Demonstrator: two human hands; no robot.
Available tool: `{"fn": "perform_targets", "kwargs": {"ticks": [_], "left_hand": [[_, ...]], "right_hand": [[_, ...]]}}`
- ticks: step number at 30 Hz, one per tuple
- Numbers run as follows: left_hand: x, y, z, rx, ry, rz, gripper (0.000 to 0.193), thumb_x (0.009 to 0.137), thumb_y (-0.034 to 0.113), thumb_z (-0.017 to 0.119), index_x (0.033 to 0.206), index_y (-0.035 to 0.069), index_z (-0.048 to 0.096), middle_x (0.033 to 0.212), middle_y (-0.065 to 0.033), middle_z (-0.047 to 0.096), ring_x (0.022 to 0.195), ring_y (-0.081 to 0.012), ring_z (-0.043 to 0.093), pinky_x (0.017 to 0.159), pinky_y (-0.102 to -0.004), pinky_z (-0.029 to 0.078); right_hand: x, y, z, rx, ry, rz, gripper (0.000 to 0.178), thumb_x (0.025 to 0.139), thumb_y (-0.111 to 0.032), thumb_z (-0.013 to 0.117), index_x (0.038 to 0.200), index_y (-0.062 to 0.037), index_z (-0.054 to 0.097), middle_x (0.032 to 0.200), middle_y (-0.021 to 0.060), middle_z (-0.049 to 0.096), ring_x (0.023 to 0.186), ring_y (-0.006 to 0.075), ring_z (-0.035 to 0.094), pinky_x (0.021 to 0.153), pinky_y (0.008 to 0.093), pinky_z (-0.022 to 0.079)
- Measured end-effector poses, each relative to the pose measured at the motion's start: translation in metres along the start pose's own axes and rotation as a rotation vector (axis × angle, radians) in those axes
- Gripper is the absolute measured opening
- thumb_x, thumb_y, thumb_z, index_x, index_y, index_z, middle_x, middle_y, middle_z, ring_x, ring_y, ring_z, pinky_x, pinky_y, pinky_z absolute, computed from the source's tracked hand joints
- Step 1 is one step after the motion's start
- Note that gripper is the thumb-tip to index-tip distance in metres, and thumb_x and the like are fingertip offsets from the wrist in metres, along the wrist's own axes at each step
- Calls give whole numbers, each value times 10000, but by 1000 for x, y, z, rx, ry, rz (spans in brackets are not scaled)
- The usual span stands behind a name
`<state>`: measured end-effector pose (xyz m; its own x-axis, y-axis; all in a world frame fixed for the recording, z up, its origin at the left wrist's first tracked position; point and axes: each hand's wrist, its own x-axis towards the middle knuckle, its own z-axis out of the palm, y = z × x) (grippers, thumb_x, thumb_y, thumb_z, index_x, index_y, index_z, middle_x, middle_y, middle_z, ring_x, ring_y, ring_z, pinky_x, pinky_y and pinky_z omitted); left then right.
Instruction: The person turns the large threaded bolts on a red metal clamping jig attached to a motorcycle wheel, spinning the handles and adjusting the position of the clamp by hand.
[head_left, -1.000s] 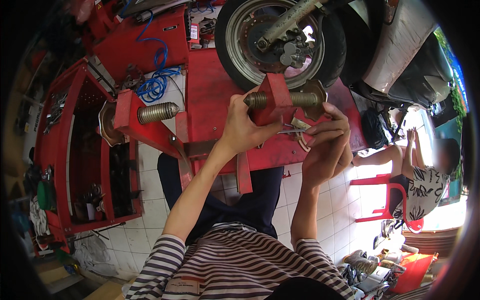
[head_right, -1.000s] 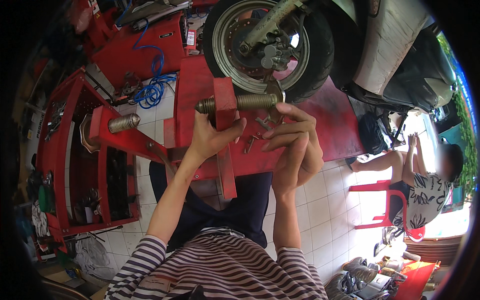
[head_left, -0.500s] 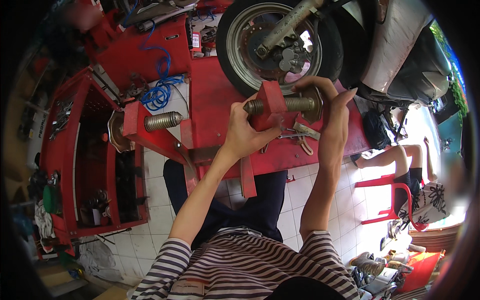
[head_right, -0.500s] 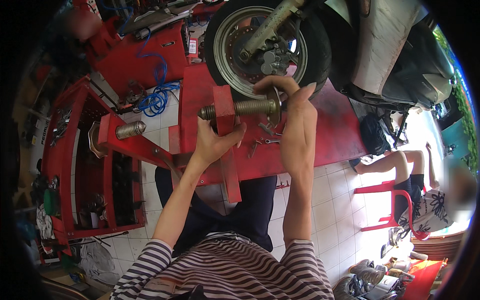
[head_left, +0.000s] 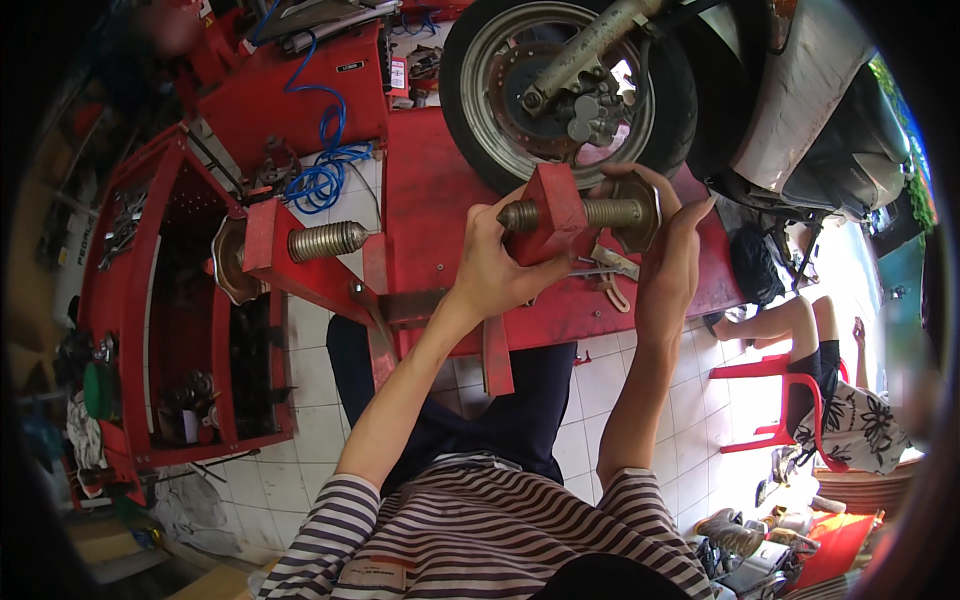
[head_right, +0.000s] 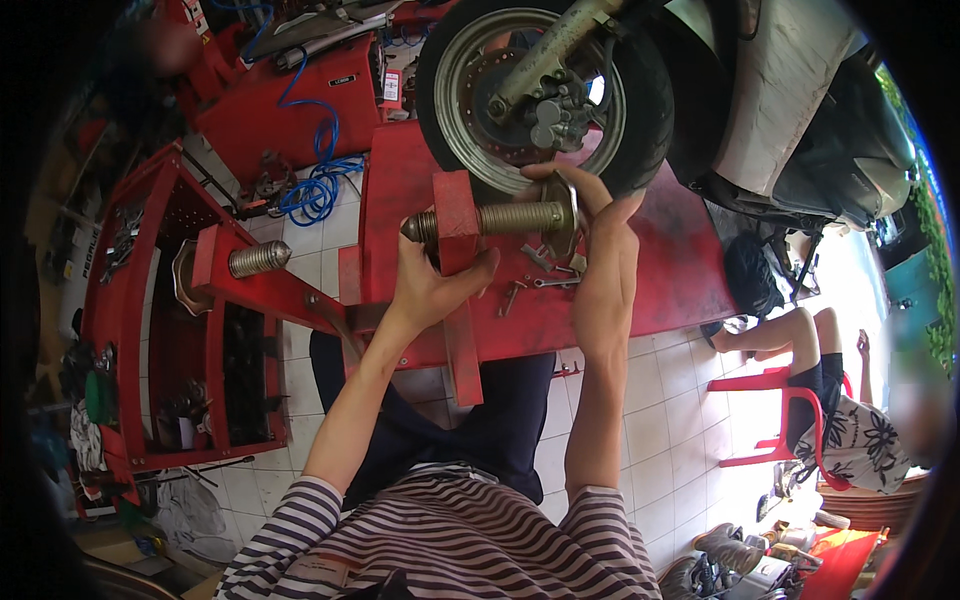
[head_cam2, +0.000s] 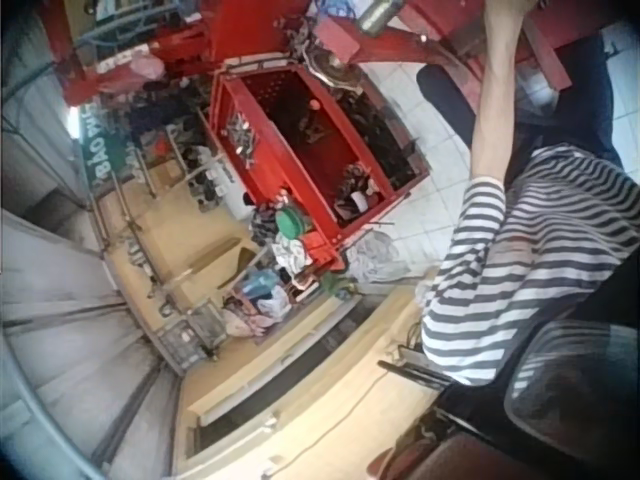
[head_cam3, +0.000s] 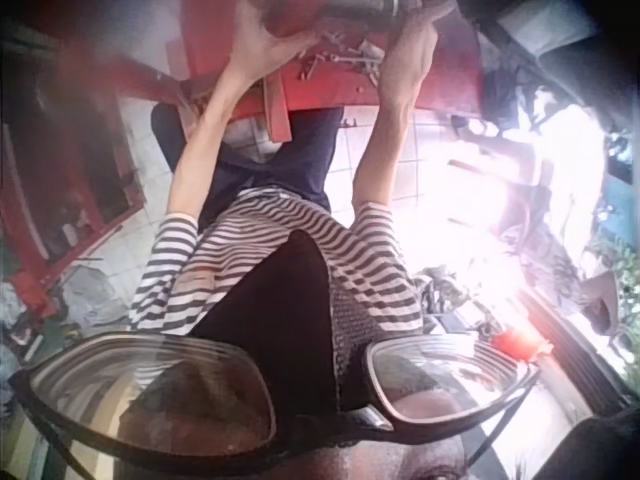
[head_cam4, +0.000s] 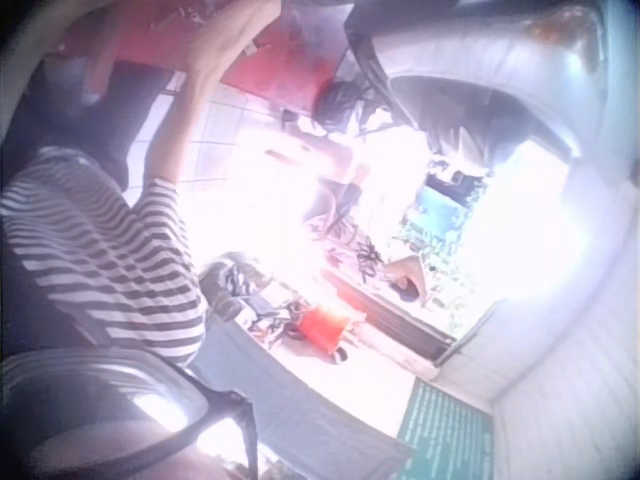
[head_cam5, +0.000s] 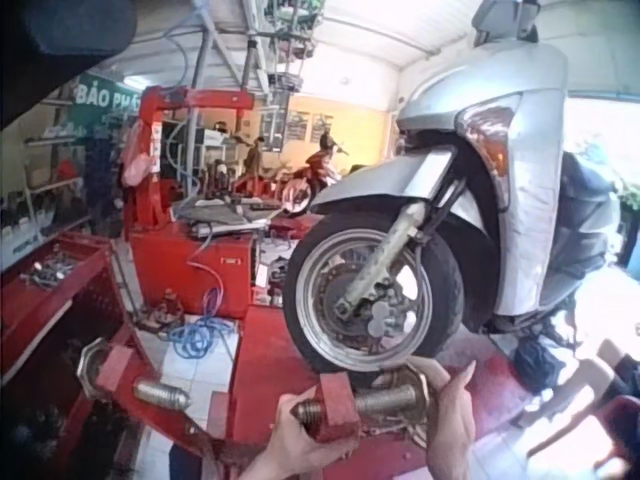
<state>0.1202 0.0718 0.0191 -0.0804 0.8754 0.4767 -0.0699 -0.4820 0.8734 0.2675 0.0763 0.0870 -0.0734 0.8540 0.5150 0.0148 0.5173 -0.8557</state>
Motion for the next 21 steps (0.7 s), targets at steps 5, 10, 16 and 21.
{"fn": "perform_targets", "kwargs": {"ticks": [5,10,16,21], "left_hand": [[1,3,-2,39,-29,-17,402,642,94,728,1021,-2,631,708,-76,660,562,-172,586,630,-289,465],[-1,-11,1,133,25,0,364,640,74,720,984,-13,635,737,-65,665,598,-162,601,615,-286,468],[0,-2,-2,23,6,3,355,629,81,730,958,-16,639,766,-72,681,642,-162,634,673,-291,496],[-1,-1,-2,24,-19,-13,346,634,80,734,955,-8,642,755,-68,681,632,-161,632,666,-287,493]], "right_hand": [[-10,5,-9,37,-62,-374,696,1067,-368,124,675,6,562,730,116,604,952,247,590,905,329,430],[-45,38,-11,109,80,-300,654,1073,-324,167,639,-23,553,564,81,526,879,222,584,842,285,440],[-13,-2,-3,-107,-21,263,607,1059,-418,217,1139,26,622,974,56,651,895,109,573,807,268,438],[-1,-7,-10,111,-141,7,399,1042,-255,346,1171,26,596,1047,83,645,1030,144,582,885,260,441]]}}
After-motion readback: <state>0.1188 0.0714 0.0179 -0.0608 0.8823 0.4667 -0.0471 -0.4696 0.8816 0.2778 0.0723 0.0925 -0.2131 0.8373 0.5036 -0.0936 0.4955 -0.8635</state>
